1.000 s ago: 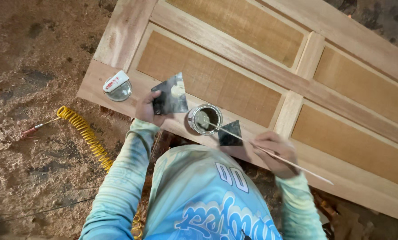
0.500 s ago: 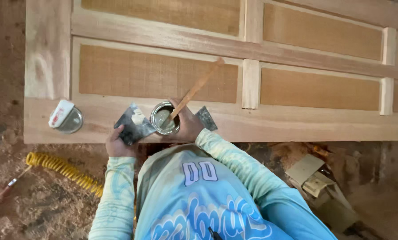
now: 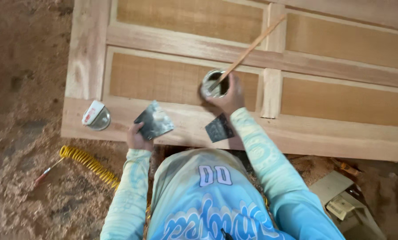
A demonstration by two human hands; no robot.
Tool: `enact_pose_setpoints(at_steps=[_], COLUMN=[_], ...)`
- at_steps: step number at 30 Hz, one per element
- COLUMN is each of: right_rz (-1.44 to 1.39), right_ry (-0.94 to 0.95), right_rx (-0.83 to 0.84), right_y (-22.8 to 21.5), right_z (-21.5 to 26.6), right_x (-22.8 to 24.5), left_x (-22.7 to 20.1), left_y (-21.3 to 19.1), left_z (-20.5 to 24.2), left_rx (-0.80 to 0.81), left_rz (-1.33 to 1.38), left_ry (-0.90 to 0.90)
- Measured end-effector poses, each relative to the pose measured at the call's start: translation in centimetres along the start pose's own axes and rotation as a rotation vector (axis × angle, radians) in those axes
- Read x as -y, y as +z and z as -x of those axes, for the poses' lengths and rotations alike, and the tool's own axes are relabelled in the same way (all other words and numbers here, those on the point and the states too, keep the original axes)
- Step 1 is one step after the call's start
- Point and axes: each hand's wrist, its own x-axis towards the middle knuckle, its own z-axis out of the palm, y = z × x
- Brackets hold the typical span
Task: The person uses a putty knife to apply a filler substance from a can into the gaps and joints of a wooden door frame. They scrape the filler onto the knife and smooth it into the seams, working on different sections of the frame.
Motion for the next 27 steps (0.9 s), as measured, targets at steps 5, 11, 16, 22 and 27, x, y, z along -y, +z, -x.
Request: enact_pose_setpoints(at_steps=[5,11,16,22,27], right_rz=[-0.118,-0.186,0.495,0.590,0.713], right_ry=[-0.179,0.296,-0.392,-0.303,-0.126], right_rx=[0.011,0.060,0.510,0.657,0.649], right_y=[0.4,0.2,-0.1,-1.4,-0.8], right_z=[-1.6,7.2,9.9,6.9,6.2], right_x=[-5.9,-6.2,-2.6,-4.8,-9.0], left_x=[2.4,2.7,-2.2,-11.5,-16.8], left_y=[-6.0,-3.1,1.8,2.4,-1.9], left_z=[-4.0,-4.9,-0.9,-0.8,-4.3], left_rx=[-0.041,-0.247,-0.407,-0.555,-0.511], left_rz=[-0.723,-1.205,-1.681,-1.993,-2.179], left_ry=[0.457,0.429,0.578,0.790,0.536])
